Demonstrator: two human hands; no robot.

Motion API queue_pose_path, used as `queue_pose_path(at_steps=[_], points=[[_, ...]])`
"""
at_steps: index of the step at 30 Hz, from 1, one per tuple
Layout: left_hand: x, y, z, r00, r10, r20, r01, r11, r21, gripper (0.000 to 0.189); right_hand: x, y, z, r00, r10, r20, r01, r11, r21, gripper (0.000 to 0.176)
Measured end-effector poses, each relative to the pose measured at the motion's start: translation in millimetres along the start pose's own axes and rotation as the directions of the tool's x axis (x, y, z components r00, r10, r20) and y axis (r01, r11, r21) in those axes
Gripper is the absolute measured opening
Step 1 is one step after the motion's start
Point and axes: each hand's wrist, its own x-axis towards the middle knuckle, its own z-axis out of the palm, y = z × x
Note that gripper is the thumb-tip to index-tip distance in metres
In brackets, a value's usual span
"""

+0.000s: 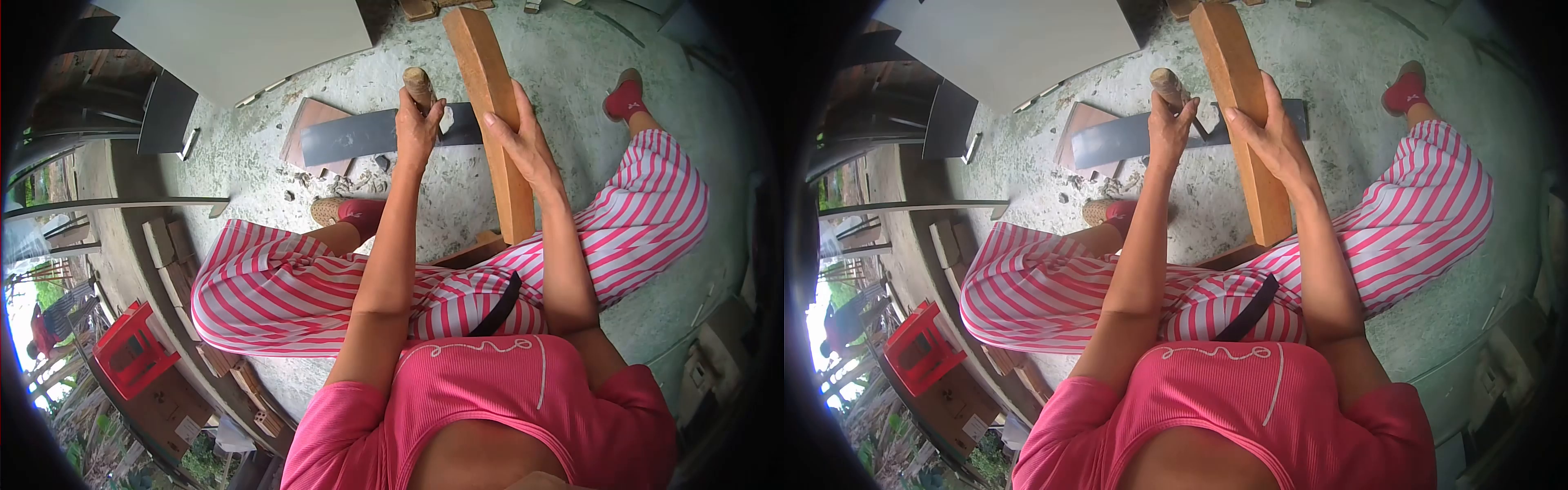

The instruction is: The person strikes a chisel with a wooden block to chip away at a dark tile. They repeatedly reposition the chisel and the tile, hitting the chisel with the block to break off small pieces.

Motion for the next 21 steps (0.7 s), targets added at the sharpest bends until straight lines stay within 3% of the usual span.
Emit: queue_pose_path(at_steps=[2,4,7,16,19,21], points=[[0,4,-1,1.0,-0.025,-0.003,0.025,0.999,0.038,0.04,-1,3,0,1.0,0.018,0.012,-0.017,0.999,-0.046,0.094],[-1,0,2,0.992,0.068,-0.107,-0.068,0.998,0.003,0.043,-1,3,-1,0.999,0.037,0.019,-0.035,0.995,-0.095,0.095],[-1,-6,6,0.983,0.097,-0.155,-0.095,0.995,0.022,0.045,-1,3,1,1.0,0.007,0.021,-0.004,0.993,-0.122,0.095],[-6,-5,17,0.975,0.138,-0.172,-0.125,0.988,0.085,0.046,-2,1,1,1.0,0.007,0.024,-0.004,0.992,-0.127,0.092],[-8,-2,19,0.958,0.2,-0.203,-0.166,0.97,0.175,0.046,-5,-7,-2,1.0,0.011,0.017,-0.009,0.994,-0.106,0.092],[-7,0,19,0.96,0.191,-0.205,-0.145,0.964,0.221,0.046,-3,-21,-7,0.998,-0.035,0.047,0.033,0.998,0.046,0.093]])
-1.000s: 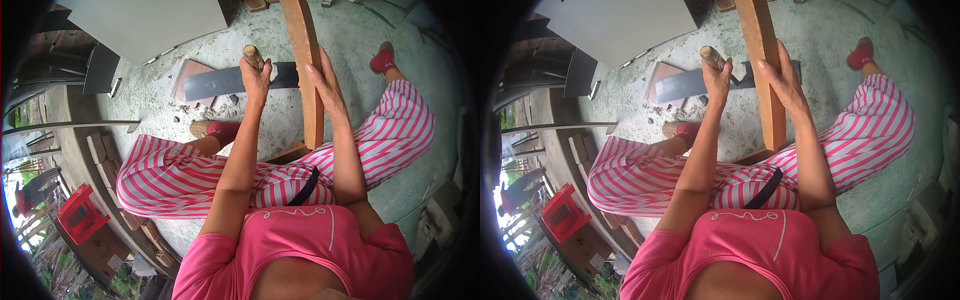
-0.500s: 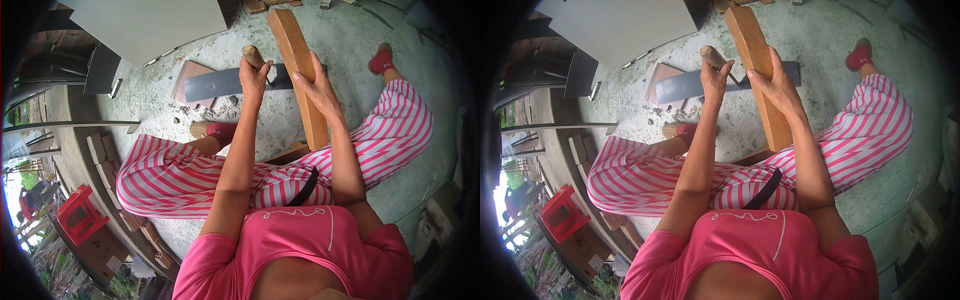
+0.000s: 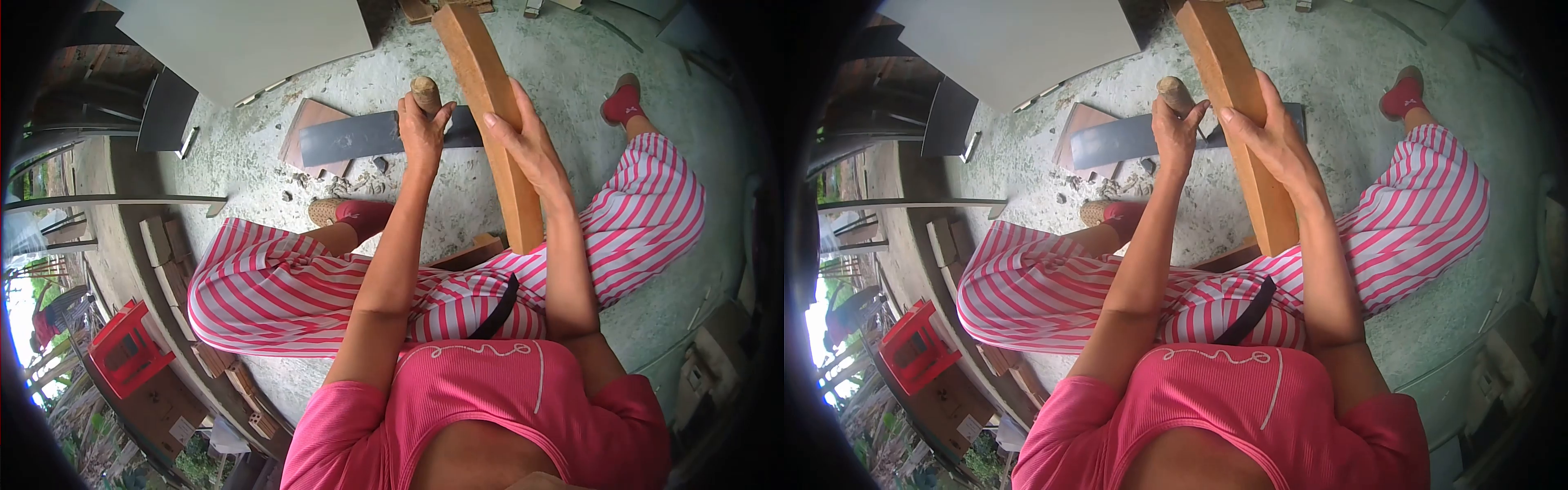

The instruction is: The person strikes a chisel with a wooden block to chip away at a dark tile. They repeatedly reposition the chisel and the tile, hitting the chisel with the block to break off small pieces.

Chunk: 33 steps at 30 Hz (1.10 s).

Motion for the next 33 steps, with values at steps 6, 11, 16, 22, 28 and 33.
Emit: queue_pose_path(at_steps=[6,11,16,22,28,33], points=[[-1,-4,-1,0.998,-0.056,0.026,0.057,0.998,-0.025,0.045,-4,-116,-36,0.959,-0.267,0.09,0.266,0.964,0.027,0.077],[-2,9,-4,0.98,-0.185,0.078,0.194,0.97,-0.148,0.039,10,-127,-30,0.91,-0.339,0.237,0.388,0.899,-0.204,0.085],[-9,9,-4,0.987,-0.153,0.058,0.163,0.945,-0.285,0.03,42,-29,-14,0.944,0.082,0.318,0.109,0.834,-0.54,0.081],[-17,14,-2,0.987,-0.146,0.06,0.154,0.976,-0.155,0.031,30,-152,-19,0.919,-0.09,0.384,0.2,0.945,-0.26,0.087],[-32,19,6,0.994,-0.082,0.067,0.093,0.977,-0.19,0.029,23,-76,-14,0.937,-0.092,0.336,0.221,0.903,-0.369,0.074],[-39,10,9,0.986,-0.085,0.145,0.105,0.985,-0.14,0.033,24,-33,-16,0.958,0.029,0.285,0.108,0.885,-0.452,0.08]])
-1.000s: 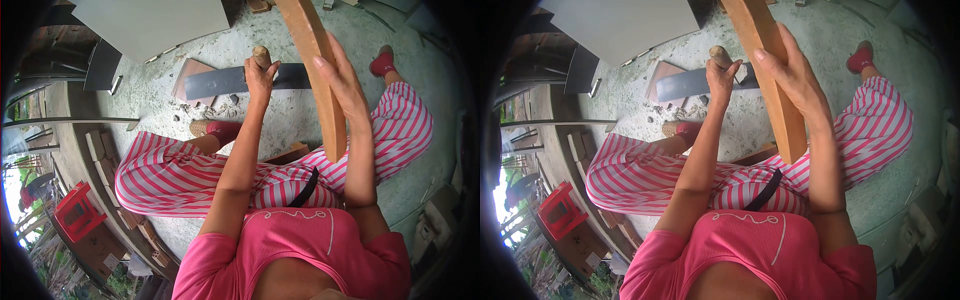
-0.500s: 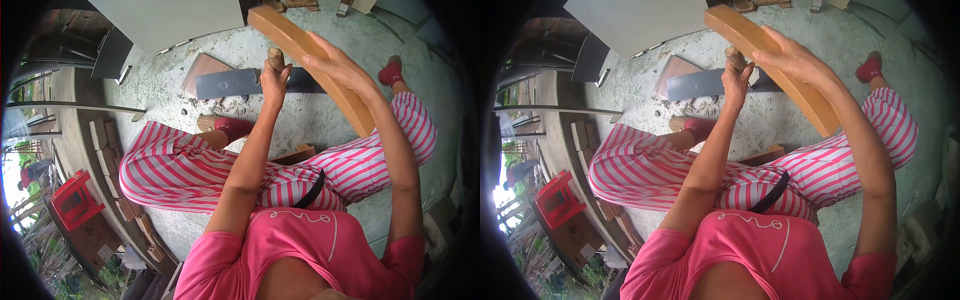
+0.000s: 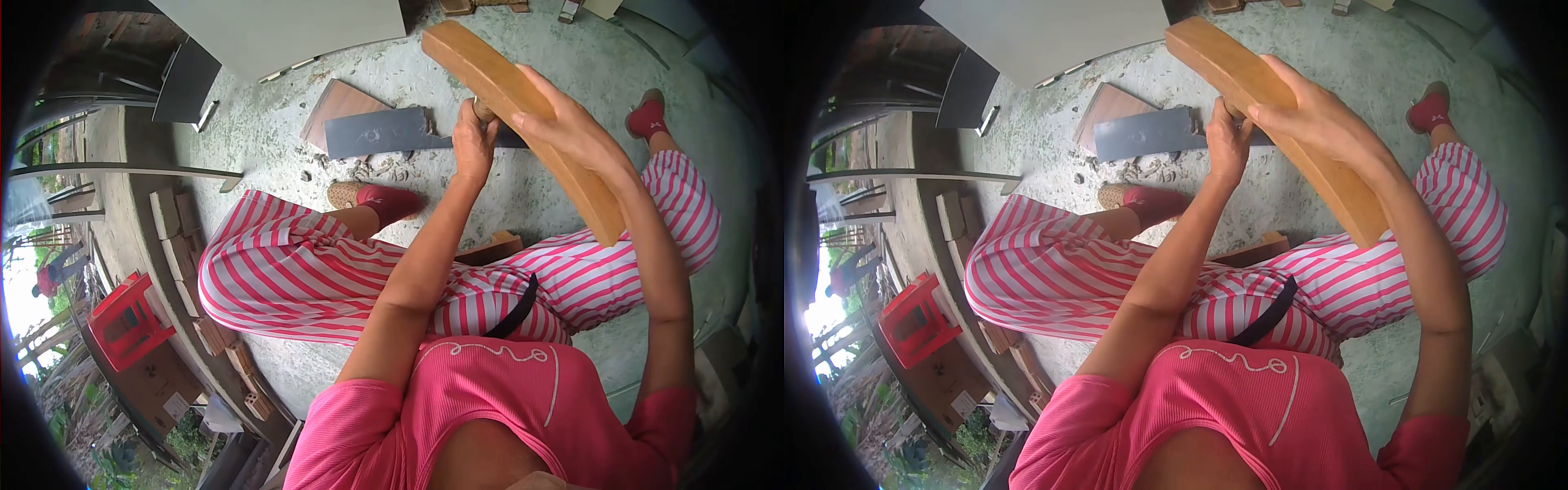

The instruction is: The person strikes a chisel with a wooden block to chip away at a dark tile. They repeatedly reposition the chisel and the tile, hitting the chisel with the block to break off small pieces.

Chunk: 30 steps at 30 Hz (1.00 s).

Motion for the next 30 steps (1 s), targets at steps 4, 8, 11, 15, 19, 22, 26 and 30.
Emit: queue_pose_path(at_steps=[4,8,11,15,19,22,26,30], points=[[-6,5,1,1.0,0.006,0.007,-0.006,1.0,0.008,0.035,-4,-41,-35,0.994,-0.089,-0.055,0.093,0.994,0.059,0.075],[-10,8,2,0.999,-0.04,0.013,0.039,0.999,0.034,0.035,-16,-77,-46,0.985,-0.152,-0.086,0.159,0.984,0.083,0.084],[-11,7,3,0.999,-0.049,0.015,0.048,0.999,0.013,0.036,-18,-41,-15,0.999,-0.002,0.033,0.0,0.998,0.066,0.075],[-13,-5,7,0.995,0.083,-0.064,-0.09,0.989,-0.117,0.036,-21,-21,0,0.986,0.103,0.13,-0.091,0.991,-0.096,0.077],[-16,-3,3,1.0,-0.007,0.015,0.008,0.999,-0.034,0.036,-19,-69,-37,0.998,-0.06,0.037,0.056,0.994,0.091,0.079],[-17,-1,3,1.0,-0.01,0.01,0.01,1.0,-0.004,0.037,-32,-113,-55,0.965,-0.259,-0.036,0.262,0.958,0.117,0.1],[-18,-1,6,0.996,0.082,-0.023,-0.084,0.989,-0.12,0.038,-14,-23,-2,0.975,0.082,0.205,-0.054,0.989,-0.138,0.079],[-22,-4,6,0.999,0.034,-0.023,-0.037,0.993,-0.113,0.039,-20,-16,-2,0.976,0.082,0.202,-0.09,0.996,0.028,0.079]])
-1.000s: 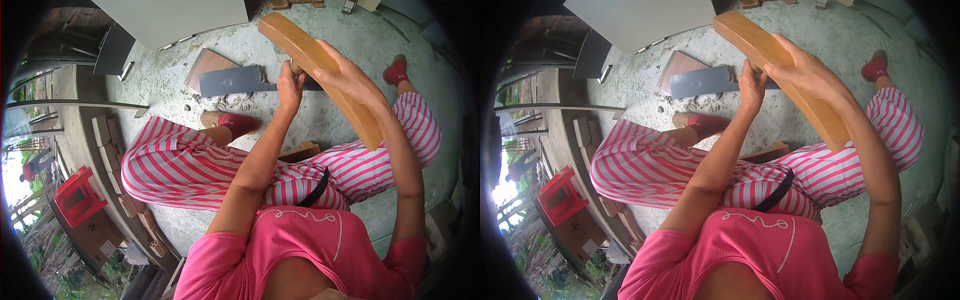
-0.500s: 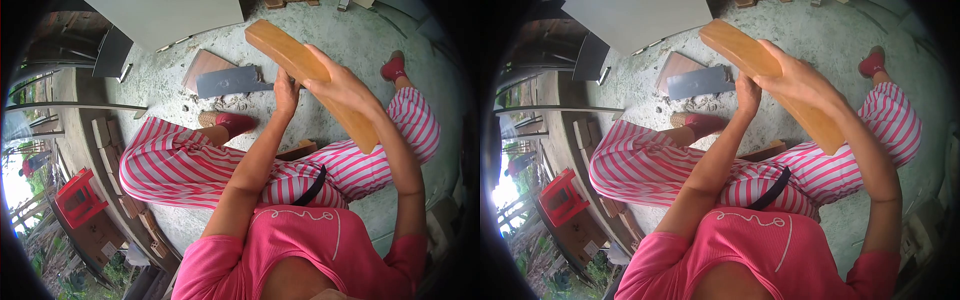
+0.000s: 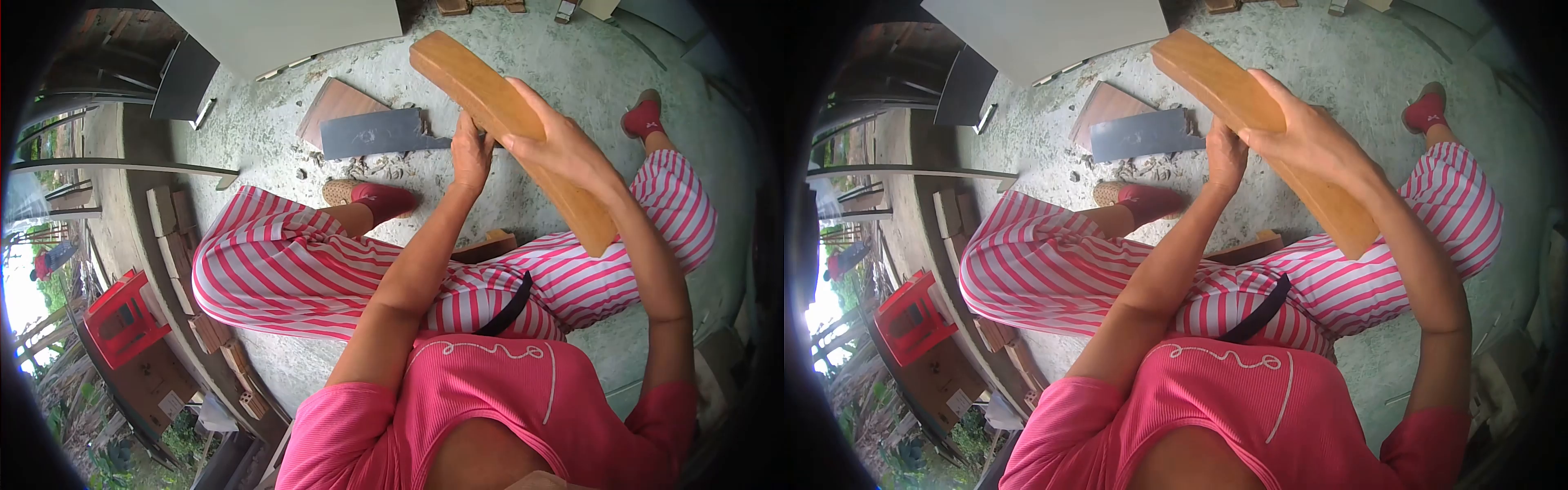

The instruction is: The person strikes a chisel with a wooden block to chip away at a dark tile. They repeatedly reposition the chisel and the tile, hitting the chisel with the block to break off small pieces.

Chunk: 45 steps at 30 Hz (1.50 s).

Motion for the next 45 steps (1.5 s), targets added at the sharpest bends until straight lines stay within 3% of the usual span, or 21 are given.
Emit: queue_pose_path(at_steps=[1,3,4,7,9,11,12,15,17,18,21,23,25,26,29,31,32,34,37,39,45], points=[[3,-1,-1,1.0,-0.024,0.015,0.024,0.999,0.022,0.039,1,-1,-2,1.0,0.001,-0.001,-0.001,1.0,0.004,0.079],[3,-1,-1,0.998,-0.056,0.031,0.055,0.998,0.043,0.038,0,-11,-11,0.94,-0.175,-0.291,0.169,0.984,-0.046,0.079],[4,-1,-1,0.998,-0.055,0.024,0.054,0.997,0.06,0.037,-3,-25,-19,0.904,-0.247,-0.35,0.253,0.967,-0.03,0.08],[4,0,-1,0.998,-0.055,0.016,0.053,0.995,0.088,0.037,-11,-43,-31,0.924,-0.219,-0.314,0.264,0.958,0.108,0.076],[3,-2,3,0.998,-0.053,0.021,0.051,0.995,0.088,0.038,-3,-14,-13,0.889,-0.256,-0.379,0.278,0.961,0.003,0.08],[1,-7,5,1.0,0.014,-0.003,-0.014,1.0,0.002,0.039,3,15,8,0.991,-0.017,-0.13,0.004,0.994,-0.105,0.081],[4,-3,4,1.0,0.006,-0.004,-0.006,1.0,0.016,0.039,6,16,4,0.99,-0.021,-0.138,0.006,0.994,-0.108,0.081],[4,1,-2,0.998,-0.05,0.033,0.05,0.999,-0.002,0.038,5,15,2,0.988,-0.095,-0.124,0.094,0.995,-0.014,0.081],[2,-3,0,0.997,-0.059,0.041,0.057,0.997,0.049,0.038,3,-9,-12,0.939,-0.174,-0.298,0.18,0.984,-0.006,0.081],[1,-4,0,0.997,-0.063,0.051,0.058,0.994,0.095,0.038,2,-16,-18,0.874,-0.294,-0.388,0.328,0.944,0.023,0.079],[-3,0,2,0.997,-0.048,0.066,0.04,0.992,0.119,0.037,-1,-24,-25,0.815,-0.354,-0.459,0.41,0.912,0.025,0.077],[-3,-3,6,0.997,-0.024,0.071,0.015,0.993,0.117,0.037,-1,-8,-7,0.891,-0.263,-0.371,0.27,0.962,-0.033,0.082],[-5,-5,7,0.993,0.092,0.068,-0.094,0.995,0.037,0.037,-3,10,14,0.987,-0.051,-0.15,0.016,0.974,-0.225,0.083],[-2,-6,7,0.993,0.098,0.069,-0.1,0.994,0.038,0.037,-2,15,10,0.986,-0.054,-0.156,0.018,0.974,-0.224,0.083],[-3,-2,6,0.997,-0.022,0.072,0.019,0.999,0.046,0.039,0,20,4,0.99,-0.075,-0.119,0.076,0.997,0.002,0.082],[-2,-3,3,0.996,-0.035,0.078,0.028,0.996,0.084,0.039,-2,2,-7,0.938,-0.139,-0.316,0.136,0.99,-0.032,0.082],[-1,-3,0,0.996,-0.037,0.083,0.027,0.993,0.119,0.039,-4,-6,-15,0.94,-0.14,-0.311,0.139,0.99,-0.027,0.082],[0,-5,-3,0.997,-0.034,0.07,0.026,0.993,0.112,0.039,-10,-19,-28,0.883,-0.252,-0.397,0.315,0.943,0.103,0.078],[3,-1,-3,0.999,-0.024,0.046,0.02,0.997,0.074,0.039,-13,-13,-12,0.894,-0.167,-0.416,0.201,0.979,0.038,0.083],[3,0,-3,0.999,-0.02,0.034,0.018,0.998,0.055,0.038,-3,10,13,0.987,-0.022,-0.16,0.006,0.995,-0.098,0.084],[8,-4,-6,1.0,0.016,0.004,-0.016,0.999,0.042,0.028,-1,3,-7,0.979,-0.066,-0.193,0.077,0.996,0.05,0.082]])
